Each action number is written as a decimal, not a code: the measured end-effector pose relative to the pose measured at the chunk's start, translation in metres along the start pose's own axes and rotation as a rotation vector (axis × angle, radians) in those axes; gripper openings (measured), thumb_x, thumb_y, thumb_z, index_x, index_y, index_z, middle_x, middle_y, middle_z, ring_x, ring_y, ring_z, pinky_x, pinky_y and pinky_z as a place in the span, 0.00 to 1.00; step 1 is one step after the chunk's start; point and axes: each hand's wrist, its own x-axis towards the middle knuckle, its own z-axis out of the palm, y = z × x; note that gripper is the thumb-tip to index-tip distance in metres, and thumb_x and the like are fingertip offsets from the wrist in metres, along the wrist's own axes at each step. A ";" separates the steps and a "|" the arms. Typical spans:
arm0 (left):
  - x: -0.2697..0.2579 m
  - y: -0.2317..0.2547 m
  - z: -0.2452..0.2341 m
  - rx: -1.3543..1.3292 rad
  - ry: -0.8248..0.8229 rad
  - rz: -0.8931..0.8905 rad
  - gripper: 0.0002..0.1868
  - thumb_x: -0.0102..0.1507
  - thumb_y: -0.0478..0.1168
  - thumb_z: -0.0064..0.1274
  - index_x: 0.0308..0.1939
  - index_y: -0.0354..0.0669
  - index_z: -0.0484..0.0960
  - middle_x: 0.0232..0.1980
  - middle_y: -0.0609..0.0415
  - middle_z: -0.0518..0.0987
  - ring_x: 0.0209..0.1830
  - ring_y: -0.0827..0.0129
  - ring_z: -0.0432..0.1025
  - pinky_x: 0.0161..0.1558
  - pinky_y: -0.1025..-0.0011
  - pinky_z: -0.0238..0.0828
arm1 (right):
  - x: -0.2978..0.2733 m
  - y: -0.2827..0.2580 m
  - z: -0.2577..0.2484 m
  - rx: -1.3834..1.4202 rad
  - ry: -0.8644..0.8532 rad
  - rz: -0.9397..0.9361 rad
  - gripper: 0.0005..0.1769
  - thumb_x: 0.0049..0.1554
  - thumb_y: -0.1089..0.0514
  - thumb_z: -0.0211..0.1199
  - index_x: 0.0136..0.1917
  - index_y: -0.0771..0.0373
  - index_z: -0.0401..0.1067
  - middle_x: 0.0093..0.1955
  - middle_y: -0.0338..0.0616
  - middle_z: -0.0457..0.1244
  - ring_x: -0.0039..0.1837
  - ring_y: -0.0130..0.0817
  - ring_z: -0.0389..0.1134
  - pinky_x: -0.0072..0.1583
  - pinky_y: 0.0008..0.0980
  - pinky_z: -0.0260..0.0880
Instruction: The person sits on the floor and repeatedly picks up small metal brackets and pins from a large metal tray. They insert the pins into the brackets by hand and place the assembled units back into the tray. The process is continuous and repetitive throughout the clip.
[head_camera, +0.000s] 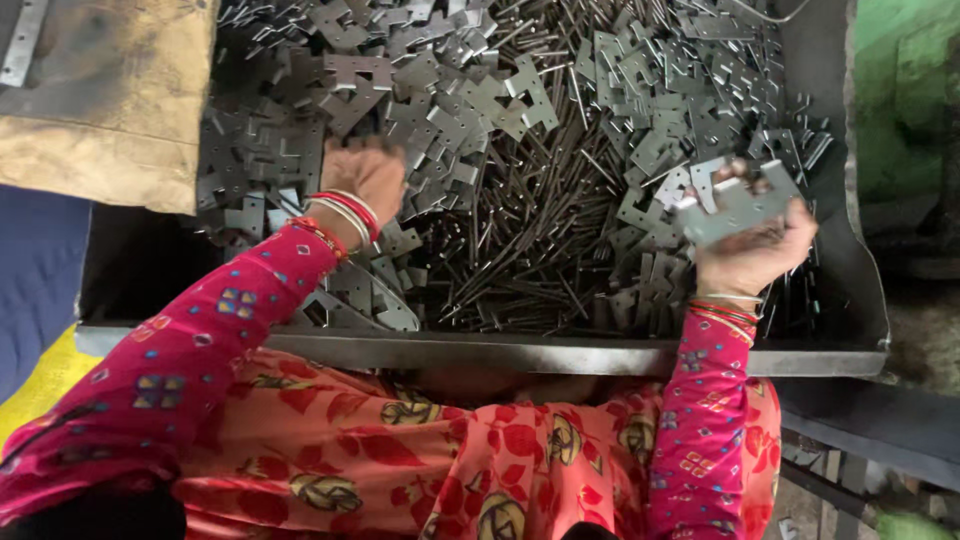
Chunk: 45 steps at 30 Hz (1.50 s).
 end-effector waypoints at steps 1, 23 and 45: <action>0.005 -0.004 0.008 0.006 0.082 -0.005 0.25 0.64 0.52 0.54 0.58 0.39 0.76 0.47 0.44 0.81 0.46 0.51 0.78 0.56 0.42 0.67 | -0.002 -0.002 0.003 0.102 0.053 0.036 0.17 0.51 0.42 0.59 0.41 0.57 0.68 0.45 0.50 0.72 0.48 0.42 0.75 0.51 0.51 0.75; 0.011 0.008 -0.031 -0.186 0.319 0.219 0.17 0.63 0.52 0.62 0.43 0.44 0.78 0.42 0.48 0.81 0.39 0.54 0.79 0.40 0.57 0.75 | 0.089 0.163 -0.016 -2.016 -0.373 -0.493 0.24 0.52 0.48 0.71 0.52 0.66 0.68 0.51 0.58 0.67 0.51 0.59 0.70 0.50 0.53 0.72; -0.020 0.064 -0.041 -1.547 0.008 0.134 0.25 0.65 0.40 0.57 0.64 0.38 0.71 0.53 0.43 0.83 0.42 0.60 0.81 0.35 0.65 0.83 | -0.040 0.116 0.084 -0.108 -0.321 0.605 0.22 0.58 0.48 0.60 0.61 0.63 0.68 0.59 0.51 0.67 0.60 0.46 0.70 0.56 0.56 0.78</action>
